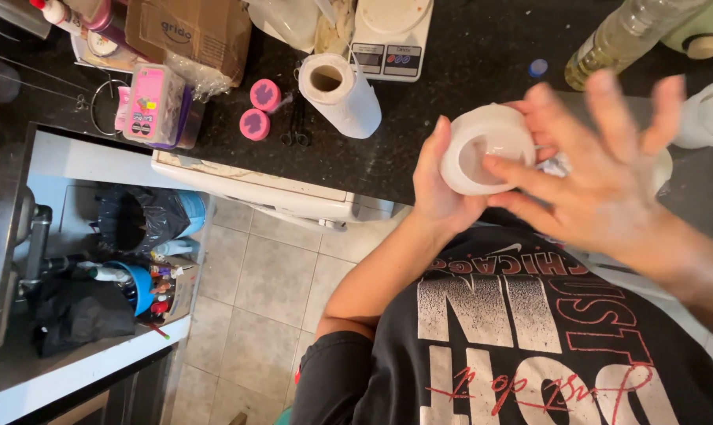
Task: Cleaning and preparing a silicone mold by wiping it with a paper towel and turning it inside out.
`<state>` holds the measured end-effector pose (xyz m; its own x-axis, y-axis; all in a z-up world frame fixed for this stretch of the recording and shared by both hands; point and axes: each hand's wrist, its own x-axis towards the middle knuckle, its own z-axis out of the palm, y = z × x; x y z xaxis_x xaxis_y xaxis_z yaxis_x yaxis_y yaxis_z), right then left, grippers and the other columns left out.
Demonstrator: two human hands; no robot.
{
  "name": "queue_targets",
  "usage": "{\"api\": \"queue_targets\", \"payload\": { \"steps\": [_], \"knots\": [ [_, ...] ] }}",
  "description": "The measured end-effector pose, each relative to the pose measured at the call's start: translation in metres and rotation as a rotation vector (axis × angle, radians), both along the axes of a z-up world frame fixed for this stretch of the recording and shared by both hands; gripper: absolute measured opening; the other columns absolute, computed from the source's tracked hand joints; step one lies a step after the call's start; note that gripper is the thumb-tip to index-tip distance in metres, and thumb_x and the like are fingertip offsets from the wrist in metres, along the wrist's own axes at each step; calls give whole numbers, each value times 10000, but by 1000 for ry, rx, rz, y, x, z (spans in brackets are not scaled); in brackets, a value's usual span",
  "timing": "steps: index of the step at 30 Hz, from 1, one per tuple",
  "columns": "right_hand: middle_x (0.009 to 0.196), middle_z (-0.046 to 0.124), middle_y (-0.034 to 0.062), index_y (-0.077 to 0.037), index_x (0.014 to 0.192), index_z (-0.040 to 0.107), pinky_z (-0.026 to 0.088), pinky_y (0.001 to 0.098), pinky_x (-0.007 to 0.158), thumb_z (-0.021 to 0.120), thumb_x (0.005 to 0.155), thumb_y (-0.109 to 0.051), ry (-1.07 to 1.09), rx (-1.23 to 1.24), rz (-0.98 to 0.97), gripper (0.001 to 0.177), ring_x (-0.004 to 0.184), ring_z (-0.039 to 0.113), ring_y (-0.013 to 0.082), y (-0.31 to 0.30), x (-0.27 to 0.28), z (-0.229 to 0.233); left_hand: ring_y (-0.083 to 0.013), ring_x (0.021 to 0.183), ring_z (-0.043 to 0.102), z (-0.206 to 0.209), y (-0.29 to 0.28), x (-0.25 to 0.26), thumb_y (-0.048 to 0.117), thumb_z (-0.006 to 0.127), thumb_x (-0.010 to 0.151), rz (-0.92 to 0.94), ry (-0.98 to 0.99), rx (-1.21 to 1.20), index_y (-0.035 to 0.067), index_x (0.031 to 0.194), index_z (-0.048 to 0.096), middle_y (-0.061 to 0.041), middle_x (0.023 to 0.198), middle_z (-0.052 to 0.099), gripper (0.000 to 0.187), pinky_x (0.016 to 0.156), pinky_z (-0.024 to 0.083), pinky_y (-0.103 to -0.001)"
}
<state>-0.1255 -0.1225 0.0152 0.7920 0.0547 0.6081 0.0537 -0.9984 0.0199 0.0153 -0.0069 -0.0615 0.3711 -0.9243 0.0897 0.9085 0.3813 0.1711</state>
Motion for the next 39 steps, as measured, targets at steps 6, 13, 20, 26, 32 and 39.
{"api": "queue_targets", "payload": {
  "steps": [6, 13, 20, 26, 32, 39],
  "knots": [
    [1628, 592, 269, -105, 1468, 748, -38, 846, 1042, 786, 999, -569, 228, 10, -19, 661, 1564, 120, 522, 17, 7, -17, -286, 934, 742, 9, -4, 2, 500, 533, 1108, -97, 143, 108, -30, 1173, 684, -189, 1024, 762, 555, 820, 593, -360],
    [1618, 511, 167, -311, 1653, 689, 63, 816, 956, 445, 1202, -759, 123, -165, 2, 681, 1435, 244, 408, -21, 0, -5, -383, 1113, 689, 15, -1, 9, 371, 472, 1174, -53, -26, -16, -138, 1302, 628, -319, 1202, 699, 547, 1011, 525, -426],
    [1660, 575, 212, -182, 1384, 829, 36, 772, 1153, 706, 1129, -579, 136, -102, -12, 488, 1569, 300, 442, -13, 15, -22, -347, 1074, 706, 12, -9, 15, 437, 508, 1157, -56, -96, 107, -99, 1282, 648, -243, 1201, 714, 568, 957, 563, -417],
    [1641, 387, 319, -103, 1186, 802, 11, 734, 1217, 773, 1025, -387, 46, 289, 24, 328, 1557, 208, 545, 6, 31, -21, -368, 1064, 711, 3, -15, 27, 402, 529, 1165, 50, -245, 140, -106, 1326, 640, -283, 1180, 720, 544, 996, 556, -520],
    [1546, 386, 366, 138, 1381, 595, 240, 606, 1296, 722, 1011, -57, -121, 676, -127, 437, 1486, 361, 533, -54, -13, -60, -392, 1179, 670, -18, -17, 64, 473, 492, 1125, 15, -282, 47, -131, 1386, 552, -292, 1270, 686, 660, 1049, 523, -500],
    [1649, 308, 283, -331, 1631, 339, 430, 546, 1093, 565, 907, -538, 835, 332, -602, 786, 1325, 483, 456, -42, -20, -158, -370, 1117, 692, -61, -10, 64, 553, 479, 1060, -44, -298, 376, -93, 1339, 585, -250, 1208, 706, 711, 987, 545, -502]
  ]
}}
